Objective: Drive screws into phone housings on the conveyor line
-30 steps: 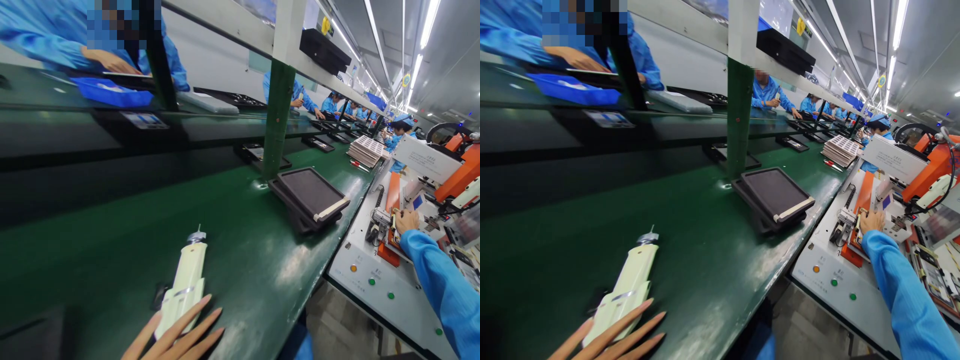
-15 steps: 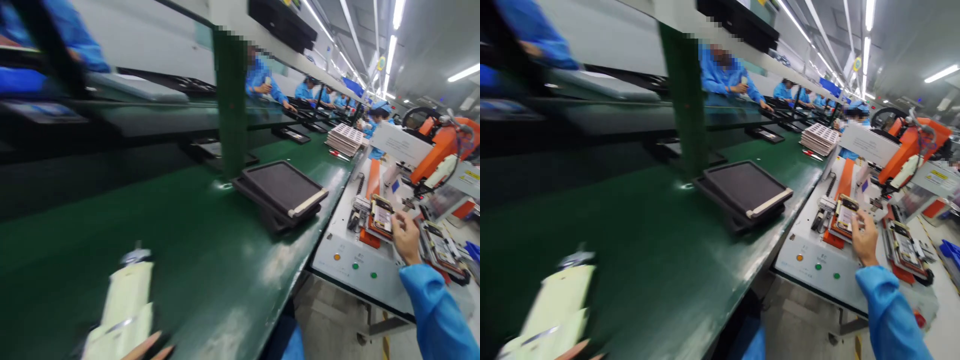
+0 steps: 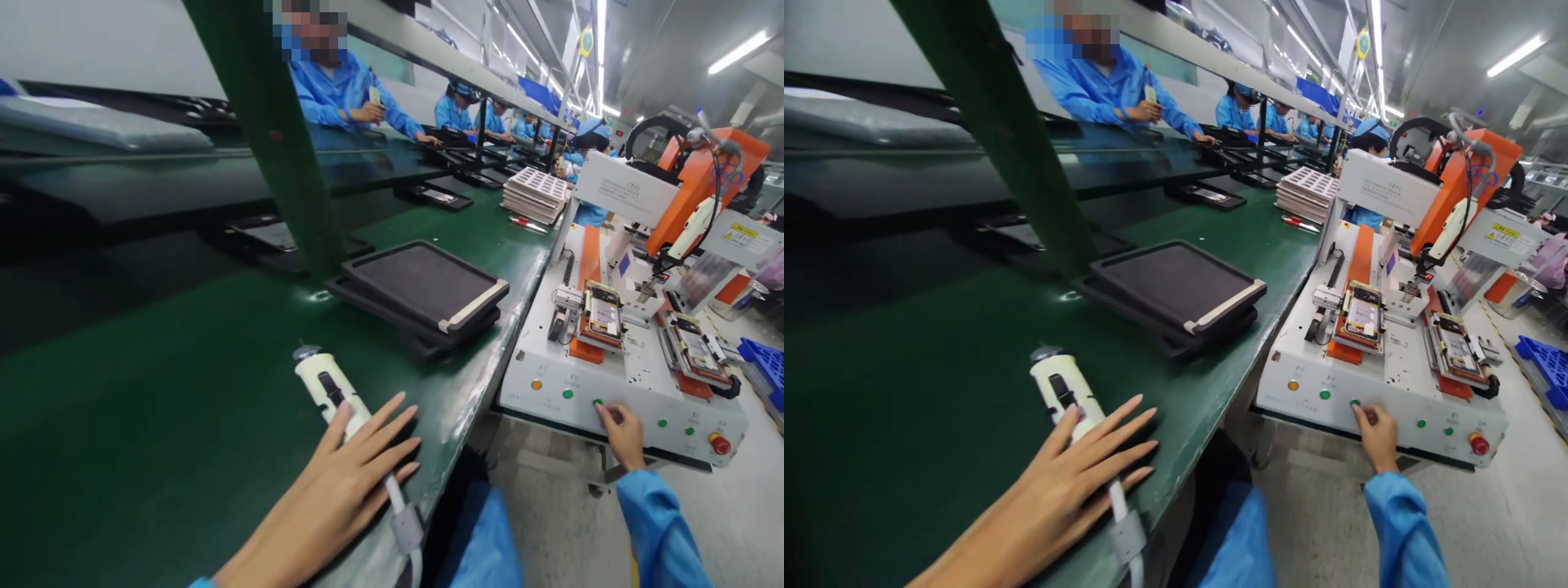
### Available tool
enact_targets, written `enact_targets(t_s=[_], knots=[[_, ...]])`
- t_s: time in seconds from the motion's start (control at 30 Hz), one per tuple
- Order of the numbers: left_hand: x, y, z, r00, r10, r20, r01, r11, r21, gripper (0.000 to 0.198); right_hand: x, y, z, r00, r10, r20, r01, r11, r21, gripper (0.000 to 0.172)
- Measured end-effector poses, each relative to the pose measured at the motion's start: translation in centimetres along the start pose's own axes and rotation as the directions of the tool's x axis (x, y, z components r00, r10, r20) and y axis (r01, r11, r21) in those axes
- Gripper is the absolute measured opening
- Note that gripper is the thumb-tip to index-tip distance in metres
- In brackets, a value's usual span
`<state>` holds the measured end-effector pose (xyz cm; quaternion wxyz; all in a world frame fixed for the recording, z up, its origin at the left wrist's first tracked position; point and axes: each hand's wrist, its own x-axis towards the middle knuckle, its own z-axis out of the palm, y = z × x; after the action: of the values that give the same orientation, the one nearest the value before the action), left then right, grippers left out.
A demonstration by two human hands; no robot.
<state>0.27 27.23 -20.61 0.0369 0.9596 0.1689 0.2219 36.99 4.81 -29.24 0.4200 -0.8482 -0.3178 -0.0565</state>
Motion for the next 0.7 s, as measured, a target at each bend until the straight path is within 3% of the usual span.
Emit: enact_targets(t_s=[0.1, 0.2, 0.37, 0.43, 0.53, 0.63, 0.7], knots=[[0.2, 0.3, 0.8, 0.997, -0.039, -0.063, 0.042, 0.998, 0.053, 0.037, 0.7, 0.2, 1.4, 1.0, 0.03, -0.003, -0.031, 0.999, -0.031, 0.069], [0.0, -1.0, 1.7, 0.997, -0.032, -0.077, 0.038, 0.996, 0.08, 0.041, 0.8, 0.3, 2.1, 0.999, 0.035, -0.034, -0.038, 0.994, -0.098, 0.065], [3.4, -1.6, 1.8, 0.999, 0.013, 0.03, -0.017, 0.991, 0.129, 0.044, 0.2, -0.8, 2.0, 0.998, -0.017, -0.054, 0.006, 0.982, -0.191, 0.051], [5.1, -1.0, 1.5, 0.998, -0.011, 0.06, 0.0, 0.983, 0.181, 0.044, 1.5, -1.0, -0.3, 0.994, -0.053, -0.091, 0.031, 0.973, -0.229, 0.051], [6.3, -0.4, 1.2, 0.995, -0.08, 0.059, 0.061, 0.959, 0.278, 0.046, 5.6, -0.7, -6.3, 0.97, -0.105, -0.218, 0.025, 0.939, -0.343, 0.053], [5.6, -0.9, 0.7, 0.989, -0.118, 0.088, 0.093, 0.964, 0.249, 0.054, 10.5, 0.3, -12.6, 0.952, -0.124, -0.28, -0.023, 0.883, -0.469, 0.053], [4.7, -1.8, 0.0, 0.988, -0.098, 0.123, 0.077, 0.983, 0.167, 0.056, 13.0, 1.1, -15.0, 0.961, -0.115, -0.25, -0.033, 0.854, -0.519, 0.053]])
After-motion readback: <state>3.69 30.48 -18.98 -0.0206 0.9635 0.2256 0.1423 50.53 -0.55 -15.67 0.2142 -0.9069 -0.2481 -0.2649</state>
